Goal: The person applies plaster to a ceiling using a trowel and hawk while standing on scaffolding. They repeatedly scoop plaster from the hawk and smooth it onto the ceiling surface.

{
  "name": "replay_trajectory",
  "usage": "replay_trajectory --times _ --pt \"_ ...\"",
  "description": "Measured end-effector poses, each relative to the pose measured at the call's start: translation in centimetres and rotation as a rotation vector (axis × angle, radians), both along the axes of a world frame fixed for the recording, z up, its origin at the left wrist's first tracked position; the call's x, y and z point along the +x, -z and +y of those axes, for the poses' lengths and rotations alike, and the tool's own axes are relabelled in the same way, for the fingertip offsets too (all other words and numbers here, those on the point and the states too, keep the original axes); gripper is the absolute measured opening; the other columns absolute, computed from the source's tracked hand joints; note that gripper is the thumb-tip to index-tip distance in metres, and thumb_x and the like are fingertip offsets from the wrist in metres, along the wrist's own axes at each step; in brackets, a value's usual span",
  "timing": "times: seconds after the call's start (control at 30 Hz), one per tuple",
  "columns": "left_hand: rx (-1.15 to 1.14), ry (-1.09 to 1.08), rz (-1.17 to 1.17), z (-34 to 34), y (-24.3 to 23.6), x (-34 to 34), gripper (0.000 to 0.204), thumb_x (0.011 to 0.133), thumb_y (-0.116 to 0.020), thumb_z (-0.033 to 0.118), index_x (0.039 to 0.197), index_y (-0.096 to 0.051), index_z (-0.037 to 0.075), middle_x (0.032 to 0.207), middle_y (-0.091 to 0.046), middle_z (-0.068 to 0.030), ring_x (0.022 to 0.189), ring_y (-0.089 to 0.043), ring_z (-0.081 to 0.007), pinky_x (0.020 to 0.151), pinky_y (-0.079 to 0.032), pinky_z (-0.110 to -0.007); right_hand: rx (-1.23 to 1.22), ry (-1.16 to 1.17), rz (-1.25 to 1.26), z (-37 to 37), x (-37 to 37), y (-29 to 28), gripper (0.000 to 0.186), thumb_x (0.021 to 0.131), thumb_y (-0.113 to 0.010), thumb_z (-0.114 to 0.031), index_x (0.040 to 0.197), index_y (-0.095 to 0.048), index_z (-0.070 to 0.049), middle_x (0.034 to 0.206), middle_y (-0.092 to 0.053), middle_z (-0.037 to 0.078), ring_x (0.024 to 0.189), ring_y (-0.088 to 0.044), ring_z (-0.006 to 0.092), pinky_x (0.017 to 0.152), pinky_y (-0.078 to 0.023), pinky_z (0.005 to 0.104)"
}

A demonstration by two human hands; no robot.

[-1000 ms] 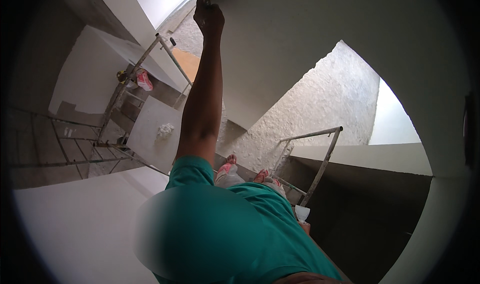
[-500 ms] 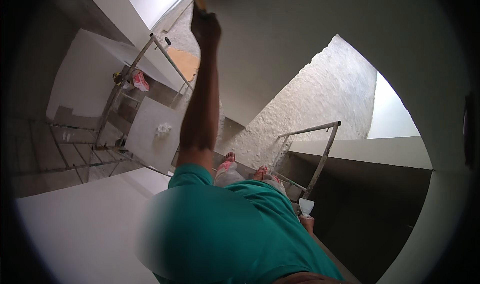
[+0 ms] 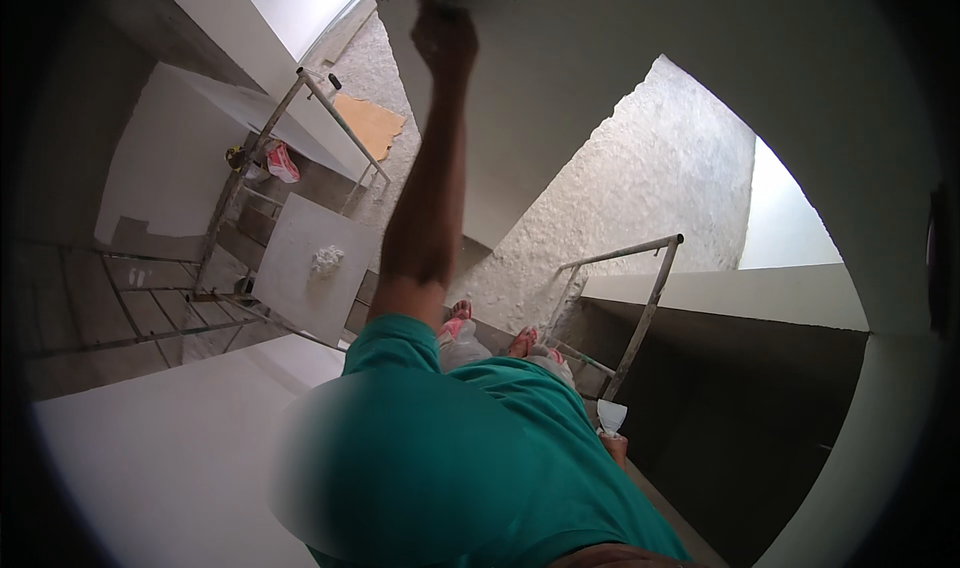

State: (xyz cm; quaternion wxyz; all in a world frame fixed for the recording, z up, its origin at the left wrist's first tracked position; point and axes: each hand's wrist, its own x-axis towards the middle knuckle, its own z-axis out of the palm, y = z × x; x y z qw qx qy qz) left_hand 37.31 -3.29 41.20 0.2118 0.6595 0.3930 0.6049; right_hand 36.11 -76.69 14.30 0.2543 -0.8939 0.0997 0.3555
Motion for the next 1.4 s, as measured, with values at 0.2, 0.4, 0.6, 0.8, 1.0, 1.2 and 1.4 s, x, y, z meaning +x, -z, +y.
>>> replay_trajectory --times 0.2,0.4,0.6,0.8,1.0,1.2,1.4 --pt "-0.024 0.168 0.088 -9.6 4.3 4.8 0.061 0.08 -0.054 0.01 0.136 -0.032 0.003 0.132 -0.044 -0.0193 0.124 -0.04 -0.0334 0.095 -0.028 -0.061 -0.106 -0.012 0.066 1.6 1.0 -0.8 0.01 0.069 -0.063 -0.011 0.066 -0.057 -0.003 0.052 -0.054 0.006 0.038 -0.05 0.0159 0.036 -0.037 0.0331" --pt "-0.19 0.098 -0.108 -4.5 0.9 -3.8 0.019 0.075 -0.058 0.011 0.084 -0.054 -0.006 0.073 -0.058 -0.0167 0.061 -0.056 -0.0271 0.06 -0.045 -0.037 0.061 0.004 -0.029 -0.5 2.5 3.1 0.01 0.068 -0.063 -0.011 0.065 -0.057 -0.003 0.051 -0.054 0.005 0.039 -0.051 0.0164 0.037 -0.038 0.0335" --pt "-0.439 0.623 -0.936 -0.6 -1.0 -10.9 0.049 0.075 -0.063 0.004 0.121 -0.044 0.002 0.112 -0.052 -0.0088 0.102 -0.052 -0.0185 0.089 -0.044 -0.034 0.144 -0.028 -0.094 0.6 3.0 4.7 0.012 0.07 -0.064 -0.012 0.069 -0.058 -0.002 0.052 -0.052 0.004 0.043 -0.051 0.013 0.041 -0.04 0.0316" --pt "-0.658 0.654 -0.86 -11.8 3.6 -12.4 0.053 0.074 -0.06 -0.003 0.122 -0.04 0.004 0.106 -0.052 -0.0051 0.096 -0.053 -0.0143 0.09 -0.043 -0.028 0.474 -0.479 -0.345 18.9 6.8 -9.3 0.021 0.073 -0.068 -0.018 0.079 -0.06 0.001 0.063 -0.058 0.008 0.056 -0.054 0.013 0.051 -0.044 0.031" --pt "-0.832 0.602 -0.744 -20.6 3.4 -12.9 0.05 0.071 -0.064 -0.003 0.117 -0.044 0.003 0.1 -0.054 -0.0051 0.089 -0.055 -0.0143 0.083 -0.046 -0.028 0.67 -0.903 -0.575 34.8 6.4 -23.5 0.02 0.071 -0.071 -0.011 0.081 -0.06 0.003 0.062 -0.058 0.012 0.056 -0.053 0.0183 0.057 -0.044 0.0324" --pt "-0.795 0.653 -0.334 -22.7 4.1 -15.0 0.028 0.076 -0.064 0.002 0.102 -0.053 0.001 0.09 -0.059 -0.0054 0.081 -0.058 -0.0133 0.074 -0.048 -0.027 0.646 -0.902 -0.389 37.6 7.0 -24.7 0.017 0.069 -0.07 -0.009 0.078 -0.061 0.001 0.065 -0.06 0.015 0.057 -0.054 0.0224 0.059 -0.044 0.0349" --pt "-0.121 0.764 0.499 -22.2 2.6 -15.0 0.047 0.069 -0.064 -0.001 0.115 -0.059 0.006 0.113 -0.06 -0.0154 0.102 -0.061 -0.0264 0.081 -0.05 -0.032 0.605 -1.039 -0.553 37.9 7.3 -24.9 0.018 0.068 -0.071 -0.011 0.078 -0.062 0.0 0.067 -0.061 0.015 0.058 -0.056 0.022 0.06 -0.045 0.0336"
